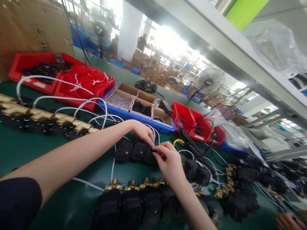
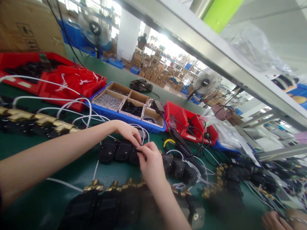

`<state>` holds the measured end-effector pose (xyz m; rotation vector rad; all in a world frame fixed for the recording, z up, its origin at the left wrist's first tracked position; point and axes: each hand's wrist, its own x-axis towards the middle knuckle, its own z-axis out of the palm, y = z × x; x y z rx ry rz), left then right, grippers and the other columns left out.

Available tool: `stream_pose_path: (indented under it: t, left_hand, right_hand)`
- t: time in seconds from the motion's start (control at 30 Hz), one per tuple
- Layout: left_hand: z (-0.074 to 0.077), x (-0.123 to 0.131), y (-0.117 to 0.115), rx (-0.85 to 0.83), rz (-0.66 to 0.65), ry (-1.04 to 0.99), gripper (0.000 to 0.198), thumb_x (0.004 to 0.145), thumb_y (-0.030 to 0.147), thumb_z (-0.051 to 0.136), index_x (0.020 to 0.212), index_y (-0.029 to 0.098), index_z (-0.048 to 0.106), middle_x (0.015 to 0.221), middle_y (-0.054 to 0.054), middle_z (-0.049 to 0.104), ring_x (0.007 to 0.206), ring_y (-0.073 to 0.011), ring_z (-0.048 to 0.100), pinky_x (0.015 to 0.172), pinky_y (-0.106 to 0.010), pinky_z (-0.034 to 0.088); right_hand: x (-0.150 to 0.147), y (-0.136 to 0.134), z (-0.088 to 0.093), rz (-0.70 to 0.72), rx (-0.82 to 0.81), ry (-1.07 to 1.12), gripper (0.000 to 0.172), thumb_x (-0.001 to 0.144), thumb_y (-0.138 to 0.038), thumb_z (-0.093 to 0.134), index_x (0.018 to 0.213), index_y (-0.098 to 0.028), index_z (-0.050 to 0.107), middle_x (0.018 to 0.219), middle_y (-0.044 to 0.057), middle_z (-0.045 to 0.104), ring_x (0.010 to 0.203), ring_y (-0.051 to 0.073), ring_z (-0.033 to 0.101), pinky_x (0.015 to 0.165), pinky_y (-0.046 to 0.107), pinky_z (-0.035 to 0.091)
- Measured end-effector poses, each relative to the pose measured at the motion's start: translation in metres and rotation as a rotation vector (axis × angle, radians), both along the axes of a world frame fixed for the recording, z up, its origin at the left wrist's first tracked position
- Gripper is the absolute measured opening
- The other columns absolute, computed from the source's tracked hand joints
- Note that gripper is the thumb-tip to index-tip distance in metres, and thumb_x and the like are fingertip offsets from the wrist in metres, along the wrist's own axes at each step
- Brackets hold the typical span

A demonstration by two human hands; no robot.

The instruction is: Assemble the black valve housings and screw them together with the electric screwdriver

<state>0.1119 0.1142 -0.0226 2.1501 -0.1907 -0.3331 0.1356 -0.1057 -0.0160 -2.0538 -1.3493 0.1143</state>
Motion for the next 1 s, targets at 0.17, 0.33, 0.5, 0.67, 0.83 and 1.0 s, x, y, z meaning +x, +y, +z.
stream_pose_path:
  t: [0.17,0.33,0.5,0.67,0.83,1.0]
  left_hand:
    - [-0.004,0.001,0.003,-0.04,-0.065,0.091,0.041,0.066,0.054,0.076,0.087,0.019,0.078,0.068,0.001,0.065,0.067,-0.0139,0.053,0.066,-0.022,0.041]
    - [0.0,-0.005,0.006,-0.091,-0.087,0.117,0.048,0.068,0.052,0.075,0.104,0.021,0.076,0.078,0.0,0.068,0.072,-0.015,0.054,0.064,-0.023,0.04]
    - [0.007,-0.01,0.007,-0.071,-0.113,0.166,0.057,0.063,0.054,0.076,0.108,0.018,0.075,0.073,0.0,0.066,0.066,-0.0143,0.052,0.06,-0.025,0.038]
    - [0.011,-0.011,0.003,0.03,-0.048,0.151,0.048,0.064,0.053,0.076,0.094,0.016,0.077,0.07,0.001,0.064,0.066,-0.0141,0.049,0.06,-0.025,0.035]
    - [0.013,-0.013,0.0,0.124,-0.019,0.172,0.043,0.067,0.057,0.073,0.074,0.015,0.076,0.065,-0.001,0.064,0.065,-0.0159,0.051,0.059,-0.027,0.034]
    - [0.014,-0.016,-0.002,0.133,-0.008,0.132,0.038,0.068,0.054,0.073,0.074,0.016,0.076,0.067,-0.001,0.065,0.068,-0.0159,0.053,0.06,-0.025,0.035]
  right_hand:
    - [-0.005,-0.001,-0.002,0.015,-0.001,-0.054,0.019,0.087,-0.007,0.056,0.098,-0.016,0.069,0.095,0.007,0.059,0.078,0.018,0.06,0.071,0.029,0.051]
    - [-0.004,-0.001,-0.002,-0.006,0.014,-0.054,0.018,0.087,-0.009,0.056,0.095,-0.018,0.069,0.087,0.005,0.061,0.076,0.018,0.061,0.069,0.028,0.052]
    - [0.001,-0.001,-0.001,-0.056,0.075,-0.042,0.017,0.087,-0.013,0.058,0.092,-0.02,0.073,0.088,0.005,0.063,0.078,0.017,0.064,0.069,0.027,0.054]
    - [0.003,-0.002,-0.001,-0.058,0.091,-0.093,0.02,0.09,-0.014,0.055,0.097,-0.019,0.073,0.087,0.005,0.066,0.076,0.017,0.065,0.068,0.027,0.054]
    - [-0.002,-0.003,-0.002,-0.031,0.074,-0.198,0.021,0.093,-0.016,0.054,0.097,-0.018,0.074,0.091,0.008,0.068,0.079,0.019,0.066,0.072,0.029,0.053]
    - [-0.006,-0.004,-0.004,-0.002,0.057,-0.287,0.023,0.095,-0.016,0.05,0.098,-0.014,0.073,0.092,0.01,0.067,0.076,0.019,0.065,0.07,0.029,0.052]
